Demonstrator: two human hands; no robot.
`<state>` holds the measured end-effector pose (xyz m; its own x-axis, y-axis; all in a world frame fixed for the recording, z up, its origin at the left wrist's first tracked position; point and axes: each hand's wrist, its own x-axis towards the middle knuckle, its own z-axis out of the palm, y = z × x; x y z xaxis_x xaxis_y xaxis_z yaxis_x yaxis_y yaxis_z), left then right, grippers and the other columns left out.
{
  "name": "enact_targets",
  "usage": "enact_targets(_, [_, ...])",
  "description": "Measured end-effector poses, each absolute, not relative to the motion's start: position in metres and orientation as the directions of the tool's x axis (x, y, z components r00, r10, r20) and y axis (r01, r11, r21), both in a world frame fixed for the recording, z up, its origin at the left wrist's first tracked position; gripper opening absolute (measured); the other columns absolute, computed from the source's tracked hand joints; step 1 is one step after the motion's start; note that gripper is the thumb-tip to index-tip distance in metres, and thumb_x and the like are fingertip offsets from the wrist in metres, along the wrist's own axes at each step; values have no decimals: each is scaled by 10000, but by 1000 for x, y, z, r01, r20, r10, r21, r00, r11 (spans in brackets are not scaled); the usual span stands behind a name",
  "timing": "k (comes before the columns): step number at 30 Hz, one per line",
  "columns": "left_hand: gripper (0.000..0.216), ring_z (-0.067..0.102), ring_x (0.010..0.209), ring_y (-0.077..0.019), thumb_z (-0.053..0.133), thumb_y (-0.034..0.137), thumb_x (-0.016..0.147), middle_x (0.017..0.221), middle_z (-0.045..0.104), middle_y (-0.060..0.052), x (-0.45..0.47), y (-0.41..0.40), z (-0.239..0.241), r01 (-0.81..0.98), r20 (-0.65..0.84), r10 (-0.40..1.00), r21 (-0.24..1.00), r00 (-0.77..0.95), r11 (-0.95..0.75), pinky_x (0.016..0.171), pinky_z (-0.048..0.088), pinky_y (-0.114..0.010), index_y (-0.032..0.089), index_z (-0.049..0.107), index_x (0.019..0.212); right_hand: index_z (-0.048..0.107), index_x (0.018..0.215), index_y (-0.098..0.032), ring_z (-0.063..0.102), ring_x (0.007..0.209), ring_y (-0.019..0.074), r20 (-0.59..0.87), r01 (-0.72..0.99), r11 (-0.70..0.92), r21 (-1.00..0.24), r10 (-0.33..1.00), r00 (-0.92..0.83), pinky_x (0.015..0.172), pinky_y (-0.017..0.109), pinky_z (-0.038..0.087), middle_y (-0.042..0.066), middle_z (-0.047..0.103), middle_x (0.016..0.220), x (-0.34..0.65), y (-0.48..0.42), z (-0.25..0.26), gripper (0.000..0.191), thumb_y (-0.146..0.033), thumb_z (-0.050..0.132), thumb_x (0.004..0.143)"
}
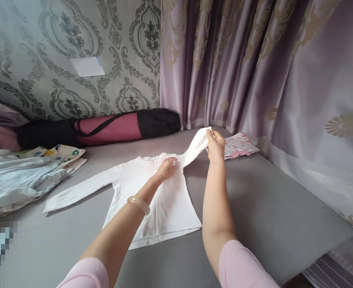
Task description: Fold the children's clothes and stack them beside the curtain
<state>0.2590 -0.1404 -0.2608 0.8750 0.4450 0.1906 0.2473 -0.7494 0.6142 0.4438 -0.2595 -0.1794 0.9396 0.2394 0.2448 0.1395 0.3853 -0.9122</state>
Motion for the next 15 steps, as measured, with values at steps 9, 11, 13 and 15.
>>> enact_targets(9, [586, 368, 1397, -321, 559, 445, 854, 1516, 429, -114, 274, -123, -266, 339, 3, 389, 485, 921, -806, 1148, 310, -440, 204, 483, 1382, 701, 932, -174, 687, 782, 175, 132, -45, 476, -879, 331, 934, 725, 291, 554, -4, 719, 776, 434, -254, -167, 402, -430, 795, 638])
enact_targets(11, [631, 332, 1406, -332, 550, 493, 851, 1543, 378, -107, 273, -122, -260, 352, -42, 377, 471, 925, -809, 1140, 307, -441, 228, 454, 1416, 699, 929, -173, 692, 796, 179, 130, -71, 479, -875, 374, 918, 725, 291, 558, 3, 724, 779, 425, -248, -162, 394, -432, 796, 649])
enact_targets(13, [675, 328, 1391, -346, 578, 522, 818, 1538, 359, -105, 275, -121, -251, 369, -97, 365, 438, 926, -820, 1124, 313, -455, 258, 447, 1425, 696, 922, -174, 694, 790, 178, 126, -101, 475, -874, 424, 897, 721, 292, 560, -2, 718, 752, 414, -241, -158, 384, -433, 797, 657])
enact_targets(15, [718, 333, 1371, -372, 625, 546, 760, 1510, 367, -116, 280, -122, -242, 397, -167, 360, 399, 918, -827, 1107, 320, -475, 272, 476, 1407, 692, 900, -173, 692, 776, 177, 110, -143, 470, -871, 471, 875, 720, 293, 562, -11, 705, 714, 400, -232, -155, 366, -430, 801, 663])
